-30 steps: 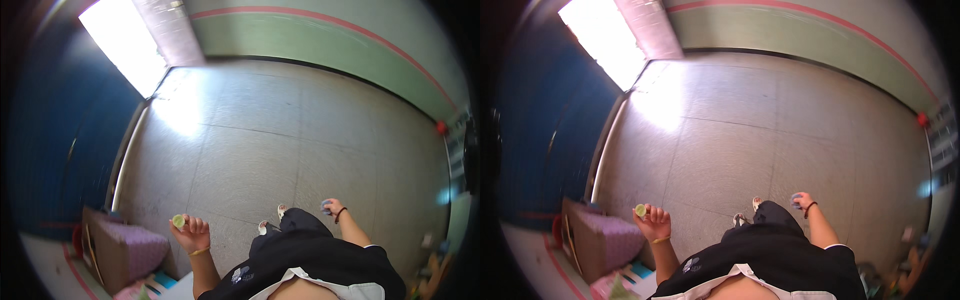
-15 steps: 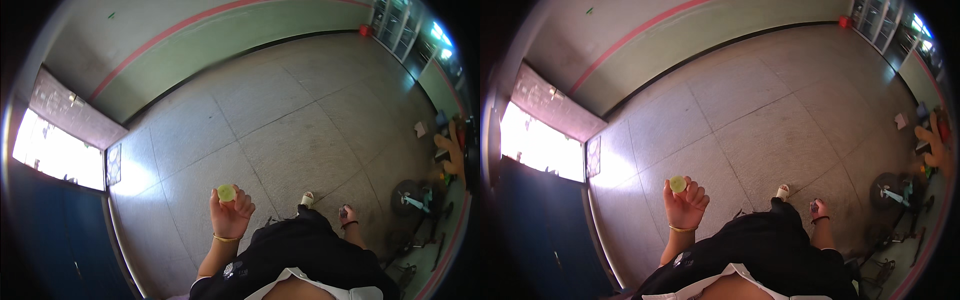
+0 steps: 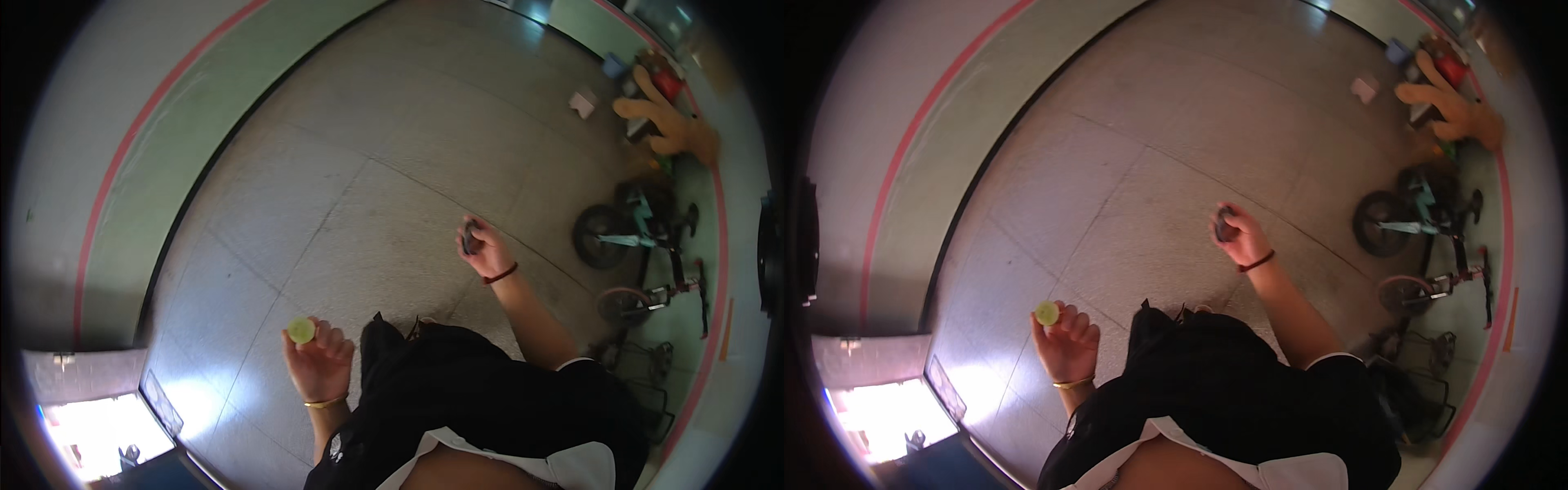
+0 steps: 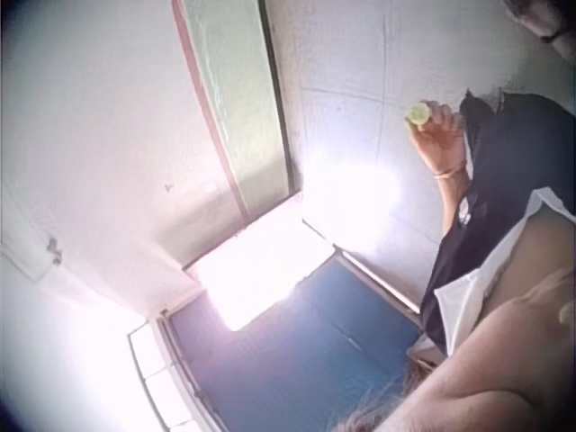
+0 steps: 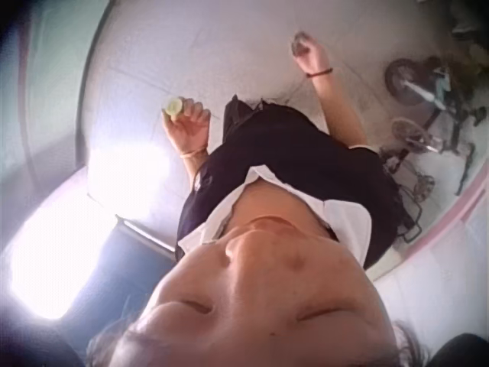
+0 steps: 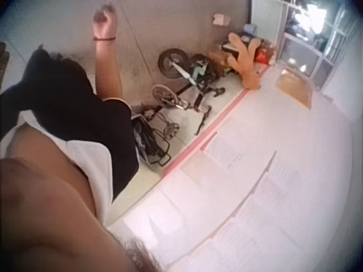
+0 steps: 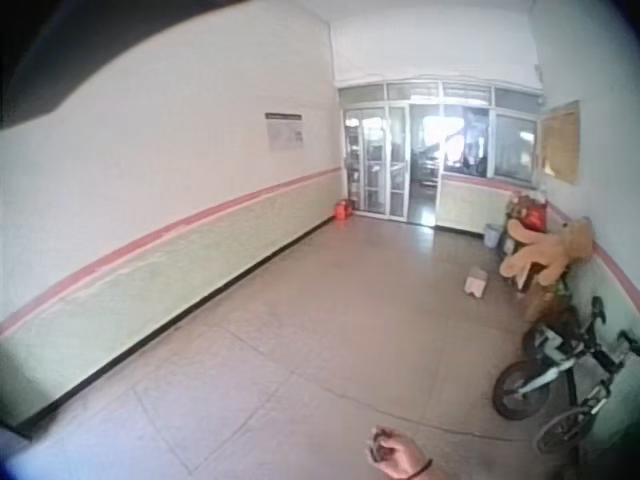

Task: The person attempts to repair a standing fan by using a screwdriver to adjust the neck joint. They walk around the room to retrieve the tool and return to the fan, while also eating a piece of fruit. The person then searches through a drawer for additional items.

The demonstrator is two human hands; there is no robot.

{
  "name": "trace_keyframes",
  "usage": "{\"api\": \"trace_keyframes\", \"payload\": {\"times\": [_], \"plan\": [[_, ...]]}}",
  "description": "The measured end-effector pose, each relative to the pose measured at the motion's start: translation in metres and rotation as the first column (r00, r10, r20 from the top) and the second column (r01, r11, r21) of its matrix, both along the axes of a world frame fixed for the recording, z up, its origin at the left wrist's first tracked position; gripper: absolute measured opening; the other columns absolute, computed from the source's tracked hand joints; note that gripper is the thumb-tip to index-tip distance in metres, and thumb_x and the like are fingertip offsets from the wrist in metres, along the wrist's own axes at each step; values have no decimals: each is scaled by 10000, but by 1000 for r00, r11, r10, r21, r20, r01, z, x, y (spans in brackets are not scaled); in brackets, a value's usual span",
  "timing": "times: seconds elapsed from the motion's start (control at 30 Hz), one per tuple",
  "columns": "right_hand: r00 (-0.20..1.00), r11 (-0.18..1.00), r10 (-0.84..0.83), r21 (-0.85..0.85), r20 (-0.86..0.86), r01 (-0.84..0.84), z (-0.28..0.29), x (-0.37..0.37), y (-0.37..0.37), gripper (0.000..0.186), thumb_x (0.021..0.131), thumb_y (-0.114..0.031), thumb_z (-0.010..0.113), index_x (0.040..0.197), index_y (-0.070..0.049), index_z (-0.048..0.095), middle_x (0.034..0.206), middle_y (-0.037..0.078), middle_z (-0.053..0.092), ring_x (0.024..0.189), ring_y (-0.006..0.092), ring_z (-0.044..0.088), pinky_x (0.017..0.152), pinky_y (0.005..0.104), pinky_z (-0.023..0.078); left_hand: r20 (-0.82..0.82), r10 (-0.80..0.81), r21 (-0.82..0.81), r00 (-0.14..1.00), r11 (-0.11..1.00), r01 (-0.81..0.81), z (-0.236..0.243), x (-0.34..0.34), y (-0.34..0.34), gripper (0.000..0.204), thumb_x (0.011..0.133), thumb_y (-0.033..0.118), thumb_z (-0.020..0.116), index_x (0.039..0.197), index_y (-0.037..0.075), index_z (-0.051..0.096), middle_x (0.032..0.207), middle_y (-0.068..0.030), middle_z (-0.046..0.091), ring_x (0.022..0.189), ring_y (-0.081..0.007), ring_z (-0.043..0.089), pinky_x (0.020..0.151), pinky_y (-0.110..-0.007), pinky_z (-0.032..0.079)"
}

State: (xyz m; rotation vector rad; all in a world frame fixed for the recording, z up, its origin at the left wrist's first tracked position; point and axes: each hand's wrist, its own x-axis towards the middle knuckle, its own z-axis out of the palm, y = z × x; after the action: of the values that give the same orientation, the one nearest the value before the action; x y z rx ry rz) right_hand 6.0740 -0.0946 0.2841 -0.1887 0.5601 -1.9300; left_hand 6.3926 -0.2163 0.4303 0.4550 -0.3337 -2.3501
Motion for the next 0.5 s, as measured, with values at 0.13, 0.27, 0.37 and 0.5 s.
{"api": "trace_keyframes", "payload": {"times": [0.13, 0.27, 0.37, 0.5], "plan": [[976, 993, -115, 41, 188, 109, 53, -47, -45, 206, 903, -276, 504, 1006, -104, 554, 898, 63, 565, 780, 185, 539, 562, 300, 445, 129, -56, 48, 990, 998, 50, -12, -78, -54, 446, 927, 446, 391, 1000, 39, 557, 681, 3, 416, 588, -114, 359, 535, -259, 329], [953, 985, -161, -14, 256, 170, 60, -105, -82, 329, 915, -431, 463, 862, -120, 555, 856, 52, 555, 677, 156, 498, 490, 260, 409, 154, -113, 71, 982, 992, 103, -35, -164, -120, 424, 923, 435, 407, 957, 47, 573, 686, 3, 427, 581, -110, 358, 528, -257, 329], [941, 969, -183, -112, 285, 222, 59, -196, -129, 372, 902, -469, 470, 841, -116, 571, 877, 58, 568, 687, 169, 515, 428, 264, 386, 19, -201, 117, 979, 973, 197, -41, -273, -193, 401, 916, 418, 436, 954, 43, 575, 689, 3, 433, 595, -111, 362, 551, -257, 329], [880, 940, -329, 25, 343, 342, 82, -220, -146, 334, 895, -460, 487, 963, -144, 570, 937, 53, 587, 725, 191, 542, 519, 306, 425, -12, -328, 66, 945, 942, 328, -13, -335, -229, 392, 910, 418, 445, 956, 47, 561, 697, 1, 429, 605, -116, 366, 566, -260, 330]]}}
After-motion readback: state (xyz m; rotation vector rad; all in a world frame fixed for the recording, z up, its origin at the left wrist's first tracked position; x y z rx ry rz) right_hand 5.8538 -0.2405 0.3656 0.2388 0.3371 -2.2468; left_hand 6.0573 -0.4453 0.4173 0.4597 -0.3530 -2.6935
